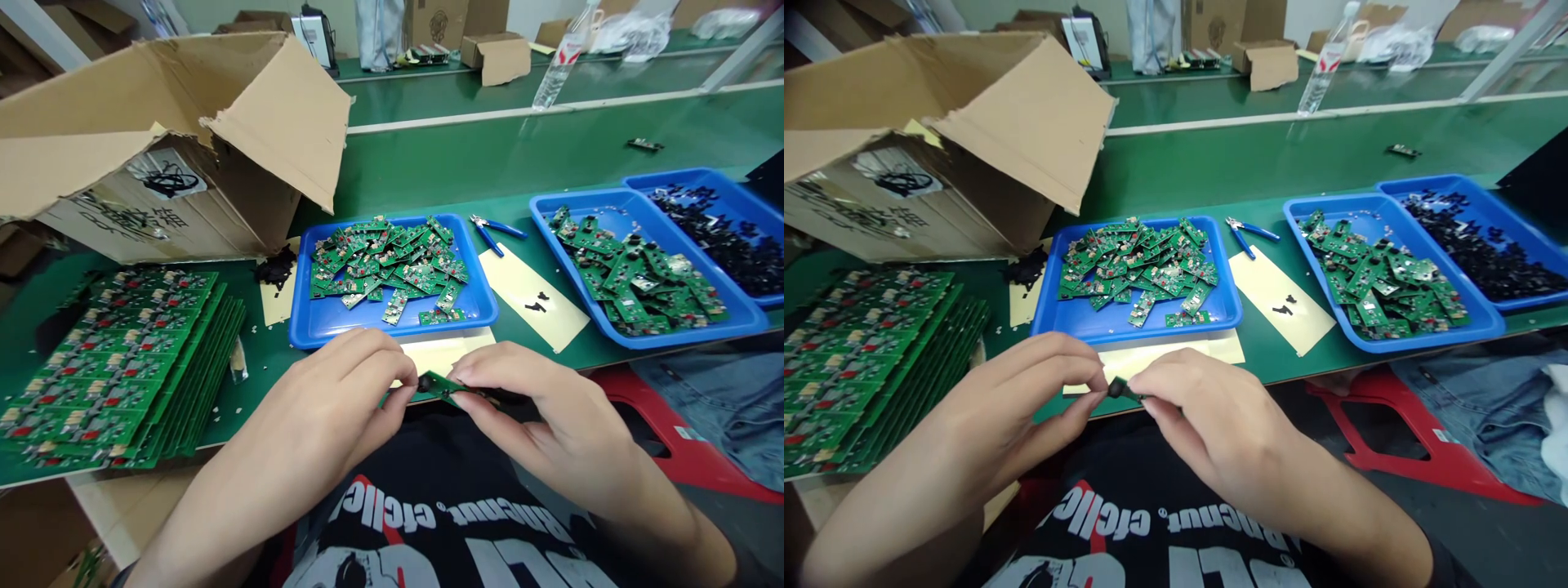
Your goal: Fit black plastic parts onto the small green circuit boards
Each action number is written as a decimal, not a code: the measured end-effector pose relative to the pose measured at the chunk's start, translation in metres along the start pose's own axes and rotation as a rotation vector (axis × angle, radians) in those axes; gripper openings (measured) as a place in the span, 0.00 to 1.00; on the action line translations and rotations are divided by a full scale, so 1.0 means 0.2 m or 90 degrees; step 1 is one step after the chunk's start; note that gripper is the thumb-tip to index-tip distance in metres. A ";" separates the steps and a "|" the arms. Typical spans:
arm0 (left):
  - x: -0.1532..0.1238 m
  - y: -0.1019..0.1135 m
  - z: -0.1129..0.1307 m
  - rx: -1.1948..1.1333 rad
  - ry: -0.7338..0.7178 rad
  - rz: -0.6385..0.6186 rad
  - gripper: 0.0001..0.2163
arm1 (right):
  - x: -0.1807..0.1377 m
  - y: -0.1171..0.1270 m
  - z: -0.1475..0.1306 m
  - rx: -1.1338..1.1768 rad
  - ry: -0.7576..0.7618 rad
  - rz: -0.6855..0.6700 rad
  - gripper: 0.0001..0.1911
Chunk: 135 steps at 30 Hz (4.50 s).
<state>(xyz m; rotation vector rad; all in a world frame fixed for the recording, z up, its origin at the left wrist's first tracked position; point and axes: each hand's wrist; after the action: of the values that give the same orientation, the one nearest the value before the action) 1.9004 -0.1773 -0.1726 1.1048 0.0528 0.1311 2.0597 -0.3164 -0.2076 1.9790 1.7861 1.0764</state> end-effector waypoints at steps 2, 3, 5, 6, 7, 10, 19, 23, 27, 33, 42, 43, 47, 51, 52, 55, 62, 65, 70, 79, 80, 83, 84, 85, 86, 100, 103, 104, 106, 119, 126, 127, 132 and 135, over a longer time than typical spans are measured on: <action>0.01 0.00 -0.01 -0.026 0.009 -0.011 0.04 | 0.00 -0.01 0.00 -0.014 -0.010 0.003 0.11; 0.01 0.00 -0.02 -0.056 0.013 -0.023 0.04 | 0.01 -0.01 0.00 -0.023 -0.016 0.004 0.11; 0.02 0.00 -0.04 -0.144 0.022 -0.054 0.04 | 0.01 -0.01 0.00 -0.035 -0.024 0.008 0.11; 0.03 0.00 -0.05 -0.195 0.025 -0.068 0.04 | 0.01 -0.01 0.00 -0.038 -0.025 0.011 0.11; 0.04 0.01 -0.06 -0.244 0.028 -0.081 0.05 | 0.01 -0.01 0.00 -0.040 -0.026 0.014 0.11; 0.05 0.02 -0.07 -0.359 0.045 -0.112 0.05 | 0.02 0.00 0.00 -0.041 -0.033 0.022 0.11; 0.06 0.02 -0.08 -0.465 0.069 -0.109 0.05 | 0.01 -0.01 0.00 0.028 -0.059 0.066 0.13; 0.05 0.01 -0.07 -0.445 0.069 -0.014 0.04 | 0.00 -0.02 -0.01 0.030 -0.041 0.079 0.14; 0.05 0.00 -0.05 -0.373 0.054 0.039 0.04 | 0.01 -0.01 -0.01 0.010 -0.031 0.081 0.13; 0.02 0.00 -0.04 -0.253 0.037 0.073 0.04 | 0.02 -0.01 -0.01 -0.026 -0.015 0.062 0.13; 0.03 -0.02 -0.05 -0.083 -0.003 0.064 0.02 | 0.02 -0.01 0.00 -0.045 -0.021 0.047 0.11; 0.03 -0.03 -0.05 -0.066 -0.011 0.062 0.02 | 0.02 -0.01 0.00 -0.046 -0.025 0.046 0.11; 0.04 -0.03 -0.05 -0.024 -0.014 0.053 0.03 | 0.02 -0.02 0.00 -0.034 -0.029 0.046 0.11; 0.05 -0.03 -0.05 -0.018 -0.007 0.029 0.04 | 0.01 -0.02 0.01 -0.034 -0.028 0.043 0.11; 0.05 -0.03 -0.05 -0.018 -0.006 0.023 0.04 | 0.01 -0.02 0.00 -0.037 -0.027 0.041 0.11; 0.05 -0.04 -0.05 -0.018 -0.006 0.021 0.05 | 0.01 -0.02 0.00 -0.047 -0.029 0.041 0.11; 0.07 -0.02 -0.03 -0.068 0.024 0.012 0.05 | 0.01 -0.02 0.02 -0.063 -0.058 0.065 0.11; 0.06 -0.02 -0.04 -0.167 0.046 0.038 0.05 | 0.01 -0.02 0.01 -0.045 -0.058 0.121 0.13; 0.05 -0.05 -0.03 -0.239 0.037 0.127 0.02 | 0.01 -0.03 0.00 0.010 -0.054 0.196 0.15; 0.07 -0.12 0.01 -0.280 0.014 0.257 0.07 | 0.01 -0.05 -0.01 0.062 -0.035 0.194 0.18; 0.07 -0.13 0.01 -0.278 0.011 0.267 0.07 | 0.02 -0.05 -0.01 0.067 -0.033 0.194 0.18; 0.07 -0.14 0.02 -0.265 0.007 0.286 0.08 | 0.02 -0.06 -0.01 0.077 -0.033 0.197 0.17; 0.07 -0.14 0.02 -0.263 0.006 0.290 0.08 | 0.02 -0.07 -0.01 0.077 -0.033 0.199 0.18; 0.07 -0.14 0.02 -0.262 0.004 0.293 0.08 | 0.02 -0.07 -0.01 0.076 -0.034 0.200 0.18; 0.07 -0.15 0.02 -0.262 0.003 0.296 0.08 | 0.02 -0.08 -0.01 0.076 -0.034 0.201 0.18; 0.07 -0.19 0.01 -0.215 -0.007 0.383 0.10 | 0.01 -0.12 0.01 0.111 -0.005 0.240 0.22; 0.07 -0.21 0.00 -0.159 -0.038 0.395 0.11 | 0.02 -0.13 0.01 0.119 -0.016 0.244 0.20; 0.07 -0.21 -0.01 -0.144 -0.043 0.400 0.11 | 0.02 -0.14 0.01 0.128 -0.026 0.244 0.20; 0.08 -0.23 -0.02 -0.139 -0.040 0.415 0.11 | 0.03 -0.14 0.02 0.155 -0.059 0.246 0.17; 0.12 -0.25 -0.08 -0.076 -0.037 0.381 0.08 | 0.04 -0.18 0.08 0.200 -0.108 0.220 0.13; 0.19 -0.31 -0.15 -0.094 -0.037 0.455 0.06 | 0.03 -0.18 0.14 0.236 -0.146 0.259 0.13; 0.21 -0.32 -0.16 -0.104 -0.031 0.452 0.05 | 0.02 -0.19 0.15 0.256 -0.156 0.267 0.12; 0.28 -0.36 -0.22 -0.151 0.009 0.308 0.07 | -0.01 -0.15 0.29 0.258 -0.227 0.356 0.10; 0.29 -0.38 -0.26 -0.179 0.050 0.255 0.11 | -0.09 0.01 0.46 0.121 -0.299 0.482 0.11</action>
<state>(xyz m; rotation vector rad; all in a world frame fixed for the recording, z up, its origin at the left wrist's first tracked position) 1.9579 -0.1575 -0.2619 0.8175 -0.1150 0.5250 2.1242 -0.3092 -0.2758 2.8262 0.9305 0.5165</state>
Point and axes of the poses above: each hand's wrist, its own x-axis towards the middle knuckle, its own y-axis out of the back of the hand, z = x × y, and after that the axes turned 11 degrees about -z, right-handed
